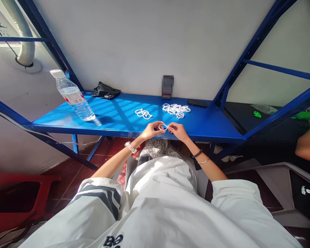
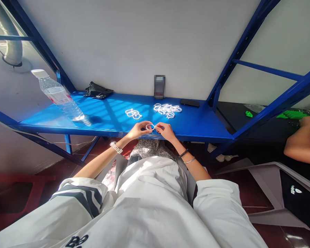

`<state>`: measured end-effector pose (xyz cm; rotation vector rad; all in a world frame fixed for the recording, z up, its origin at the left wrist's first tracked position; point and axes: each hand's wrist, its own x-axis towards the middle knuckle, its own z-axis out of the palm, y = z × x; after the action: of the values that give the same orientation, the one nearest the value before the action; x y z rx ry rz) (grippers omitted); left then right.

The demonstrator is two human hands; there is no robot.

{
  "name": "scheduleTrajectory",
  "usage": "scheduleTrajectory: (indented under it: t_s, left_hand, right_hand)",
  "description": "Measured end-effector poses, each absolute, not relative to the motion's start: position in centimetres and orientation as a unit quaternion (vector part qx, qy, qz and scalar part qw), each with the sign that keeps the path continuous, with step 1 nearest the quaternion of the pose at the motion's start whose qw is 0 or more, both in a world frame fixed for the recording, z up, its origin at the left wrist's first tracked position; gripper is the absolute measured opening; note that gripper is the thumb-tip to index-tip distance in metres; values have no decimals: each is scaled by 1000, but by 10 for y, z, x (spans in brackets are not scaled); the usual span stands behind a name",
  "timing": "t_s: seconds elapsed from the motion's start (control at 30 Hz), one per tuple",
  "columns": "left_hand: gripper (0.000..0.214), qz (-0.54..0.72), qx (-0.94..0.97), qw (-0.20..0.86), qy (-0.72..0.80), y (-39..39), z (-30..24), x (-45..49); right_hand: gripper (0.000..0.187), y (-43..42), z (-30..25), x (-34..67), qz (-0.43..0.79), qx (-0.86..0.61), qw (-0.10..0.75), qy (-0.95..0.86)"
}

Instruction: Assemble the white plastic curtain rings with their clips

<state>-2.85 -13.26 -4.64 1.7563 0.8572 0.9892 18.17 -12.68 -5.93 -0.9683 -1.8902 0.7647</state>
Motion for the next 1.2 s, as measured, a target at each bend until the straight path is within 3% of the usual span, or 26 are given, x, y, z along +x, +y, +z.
scheduleTrajectory:
  t_s: [1.2]
  left_hand:
    - [60, 399, 704, 442, 388, -142, -37, -25]
  right_hand:
    - [37, -128, -51, 181, 313, -390, 411, -762]
